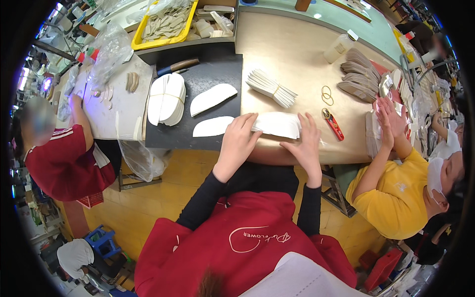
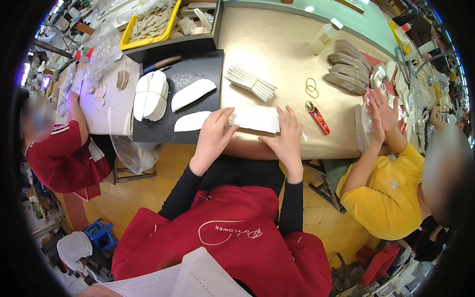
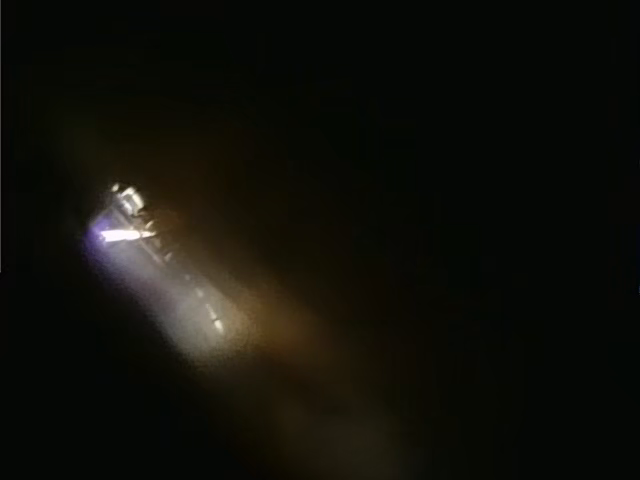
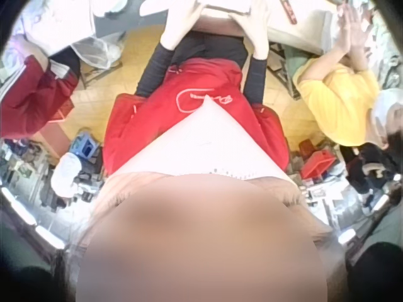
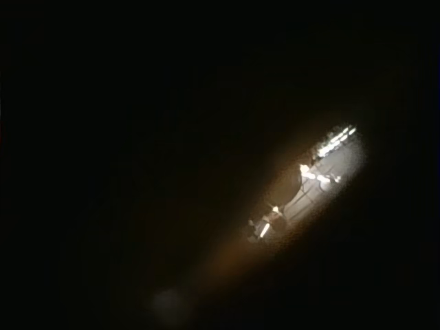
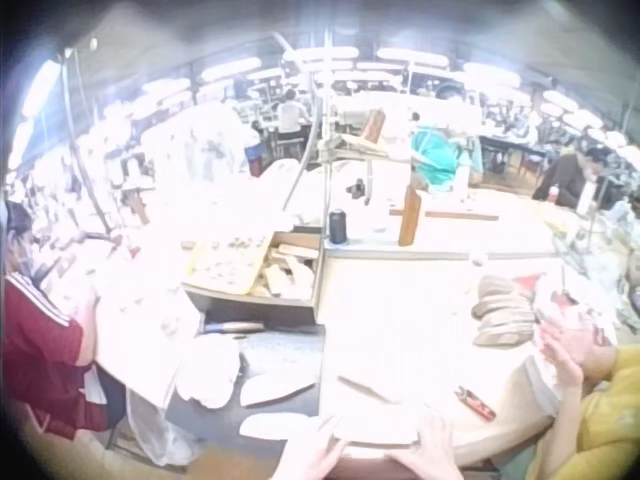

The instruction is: The person picks white semi-circular items from a stack and places them into small clear plastic bags. They seal each bag and set it aside on the table. The process is repeated continuously with multiple items.

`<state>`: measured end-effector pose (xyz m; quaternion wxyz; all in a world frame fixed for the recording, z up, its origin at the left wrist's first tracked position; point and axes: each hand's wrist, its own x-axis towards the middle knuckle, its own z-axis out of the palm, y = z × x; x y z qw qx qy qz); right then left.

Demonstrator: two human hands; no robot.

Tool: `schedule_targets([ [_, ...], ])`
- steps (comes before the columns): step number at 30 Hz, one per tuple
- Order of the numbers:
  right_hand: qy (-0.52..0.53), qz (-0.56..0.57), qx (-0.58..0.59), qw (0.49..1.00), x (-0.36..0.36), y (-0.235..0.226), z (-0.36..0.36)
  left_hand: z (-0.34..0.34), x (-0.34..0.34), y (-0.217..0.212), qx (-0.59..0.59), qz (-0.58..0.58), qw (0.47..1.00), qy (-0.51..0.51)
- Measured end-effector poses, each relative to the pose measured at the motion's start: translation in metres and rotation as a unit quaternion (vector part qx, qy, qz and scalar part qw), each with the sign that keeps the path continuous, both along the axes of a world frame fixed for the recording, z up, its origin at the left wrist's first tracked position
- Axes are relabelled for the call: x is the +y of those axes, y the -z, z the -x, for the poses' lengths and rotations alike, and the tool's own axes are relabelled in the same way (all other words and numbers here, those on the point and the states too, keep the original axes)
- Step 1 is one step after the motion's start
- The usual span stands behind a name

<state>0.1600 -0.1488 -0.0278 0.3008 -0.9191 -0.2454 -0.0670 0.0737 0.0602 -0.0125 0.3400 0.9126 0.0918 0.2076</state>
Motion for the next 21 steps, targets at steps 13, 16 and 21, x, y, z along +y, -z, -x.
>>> schedule_targets([
  [13, 0.032, -0.186, 0.007, 0.982, 0.004, -0.028, 0.002, -0.011, -0.007, -0.010, 0.049, 0.325, 0.939, -0.100],
  [16, -0.101, -0.213, -0.052, 0.970, 0.039, -0.037, 0.032, -0.008, -0.019, -0.017, 0.024, 0.485, 0.868, -0.098],
  [21, -0.110, -0.187, -0.163, 0.963, 0.067, -0.034, 0.036, 0.006, -0.024, -0.029, 0.099, 0.705, 0.700, -0.059],
])
